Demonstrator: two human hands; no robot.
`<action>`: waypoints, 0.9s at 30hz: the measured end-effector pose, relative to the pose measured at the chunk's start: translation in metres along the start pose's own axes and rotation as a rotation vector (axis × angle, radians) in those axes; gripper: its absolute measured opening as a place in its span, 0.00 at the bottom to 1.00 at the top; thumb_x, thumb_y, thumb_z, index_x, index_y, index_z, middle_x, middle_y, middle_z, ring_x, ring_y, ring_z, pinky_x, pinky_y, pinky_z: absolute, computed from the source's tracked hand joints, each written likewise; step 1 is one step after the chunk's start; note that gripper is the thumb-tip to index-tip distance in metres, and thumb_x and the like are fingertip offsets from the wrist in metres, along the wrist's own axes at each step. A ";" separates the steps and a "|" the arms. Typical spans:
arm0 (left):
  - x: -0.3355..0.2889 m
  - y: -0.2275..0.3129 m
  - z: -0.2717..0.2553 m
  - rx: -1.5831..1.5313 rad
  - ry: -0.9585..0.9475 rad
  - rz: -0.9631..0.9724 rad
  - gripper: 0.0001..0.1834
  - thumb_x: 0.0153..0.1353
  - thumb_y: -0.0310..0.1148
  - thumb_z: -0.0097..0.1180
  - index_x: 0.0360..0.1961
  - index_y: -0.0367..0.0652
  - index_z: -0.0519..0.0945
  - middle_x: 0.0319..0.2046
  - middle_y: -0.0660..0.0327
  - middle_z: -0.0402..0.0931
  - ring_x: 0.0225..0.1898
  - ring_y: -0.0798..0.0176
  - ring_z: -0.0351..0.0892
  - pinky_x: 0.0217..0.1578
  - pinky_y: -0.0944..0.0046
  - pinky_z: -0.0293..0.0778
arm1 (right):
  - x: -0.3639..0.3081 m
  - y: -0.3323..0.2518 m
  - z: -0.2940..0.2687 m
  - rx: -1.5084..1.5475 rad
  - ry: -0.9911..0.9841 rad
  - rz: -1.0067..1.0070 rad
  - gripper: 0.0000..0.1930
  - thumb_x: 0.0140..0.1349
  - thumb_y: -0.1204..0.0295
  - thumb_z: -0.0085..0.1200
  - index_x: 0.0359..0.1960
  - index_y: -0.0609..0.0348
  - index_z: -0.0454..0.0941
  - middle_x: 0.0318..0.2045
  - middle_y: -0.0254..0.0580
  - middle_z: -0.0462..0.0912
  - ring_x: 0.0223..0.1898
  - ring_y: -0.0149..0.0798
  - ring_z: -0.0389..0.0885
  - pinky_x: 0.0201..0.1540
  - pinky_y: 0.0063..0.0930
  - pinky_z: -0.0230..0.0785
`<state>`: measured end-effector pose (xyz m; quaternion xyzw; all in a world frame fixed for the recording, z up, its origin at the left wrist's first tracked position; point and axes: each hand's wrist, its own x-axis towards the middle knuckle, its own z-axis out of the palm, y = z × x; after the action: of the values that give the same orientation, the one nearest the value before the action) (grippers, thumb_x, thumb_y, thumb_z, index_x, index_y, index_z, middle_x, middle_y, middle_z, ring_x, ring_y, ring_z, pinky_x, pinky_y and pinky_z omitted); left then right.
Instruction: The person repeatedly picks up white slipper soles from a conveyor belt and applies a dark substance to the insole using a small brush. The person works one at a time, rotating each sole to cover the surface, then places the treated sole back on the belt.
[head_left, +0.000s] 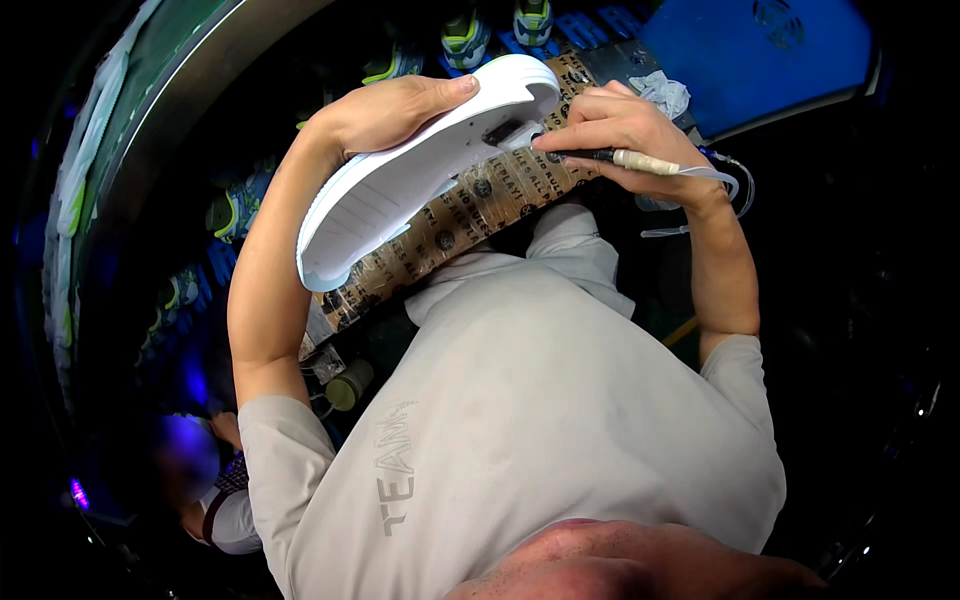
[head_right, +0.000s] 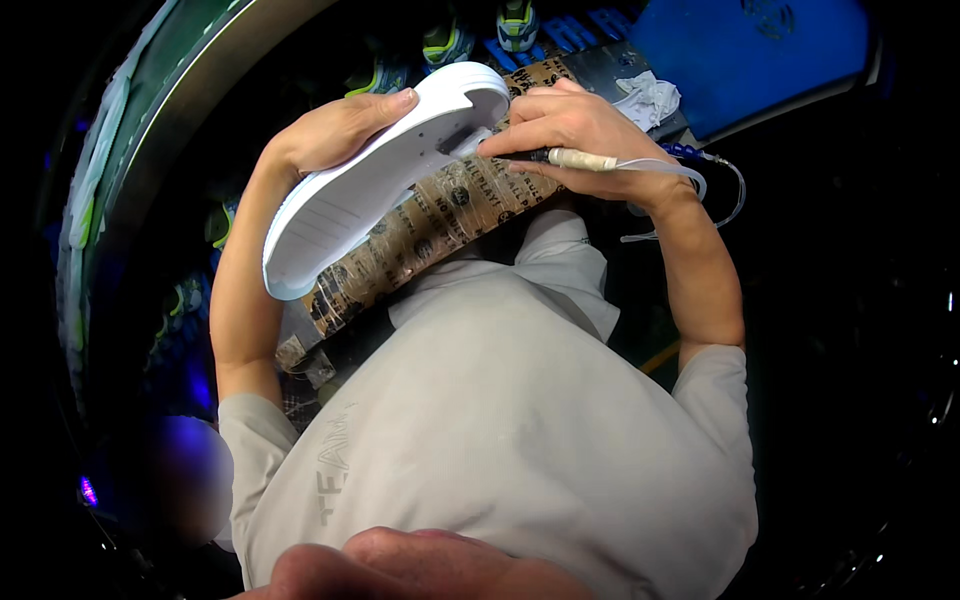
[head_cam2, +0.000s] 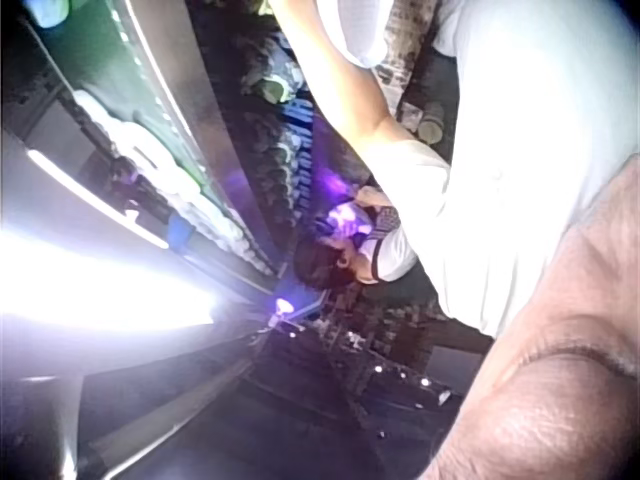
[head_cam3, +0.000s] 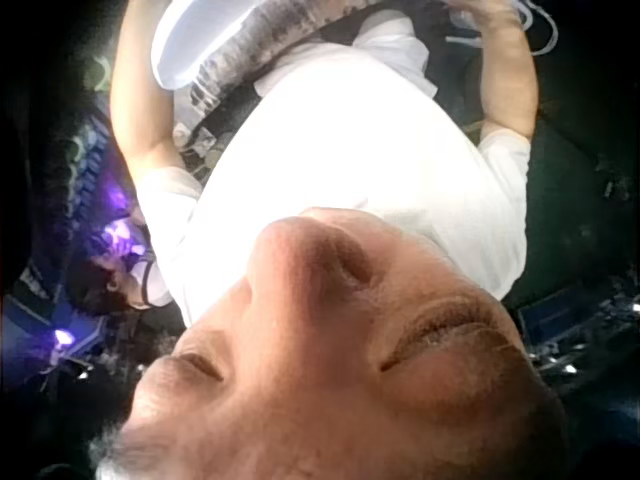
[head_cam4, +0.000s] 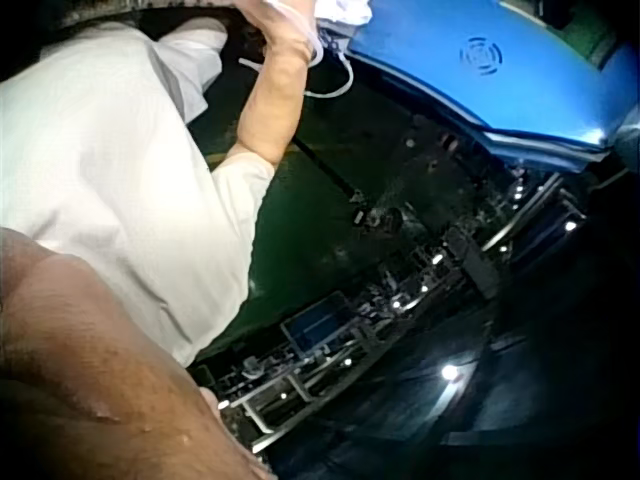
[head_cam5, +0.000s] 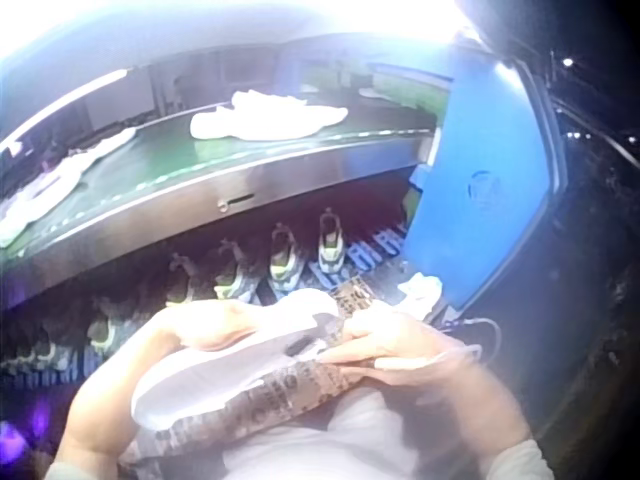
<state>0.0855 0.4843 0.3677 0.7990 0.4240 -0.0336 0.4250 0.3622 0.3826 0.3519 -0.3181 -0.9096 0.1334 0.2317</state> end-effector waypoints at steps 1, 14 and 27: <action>0.000 -0.001 0.000 -0.014 0.004 0.005 0.44 0.66 0.72 0.36 0.55 0.41 0.83 0.43 0.47 0.83 0.45 0.56 0.83 0.47 0.61 0.77 | 0.000 0.001 -0.002 -0.047 -0.007 -0.004 0.17 0.54 0.71 0.68 0.48 0.47 0.86 0.28 0.29 0.79 0.33 0.32 0.74 0.41 0.30 0.61; 0.028 0.041 -0.069 -1.018 0.306 0.508 0.30 0.77 0.50 0.28 0.65 0.41 0.70 0.49 0.44 0.80 0.43 0.48 0.87 0.40 0.56 0.87 | -0.064 0.009 -0.023 0.678 0.685 0.125 0.21 0.59 0.63 0.66 0.45 0.71 0.83 0.31 0.44 0.80 0.36 0.38 0.74 0.44 0.30 0.66; -0.040 -0.099 -0.355 0.303 1.642 -0.140 0.22 0.68 0.39 0.48 0.57 0.36 0.79 0.48 0.45 0.82 0.49 0.50 0.85 0.47 0.57 0.80 | -0.079 -0.011 0.046 0.855 0.401 0.305 0.17 0.55 0.72 0.67 0.46 0.68 0.85 0.27 0.39 0.79 0.29 0.31 0.71 0.33 0.24 0.62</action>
<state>-0.1190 0.7370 0.5459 0.5899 0.6384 0.4761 -0.1338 0.3880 0.3194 0.2899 -0.3433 -0.6540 0.4632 0.4897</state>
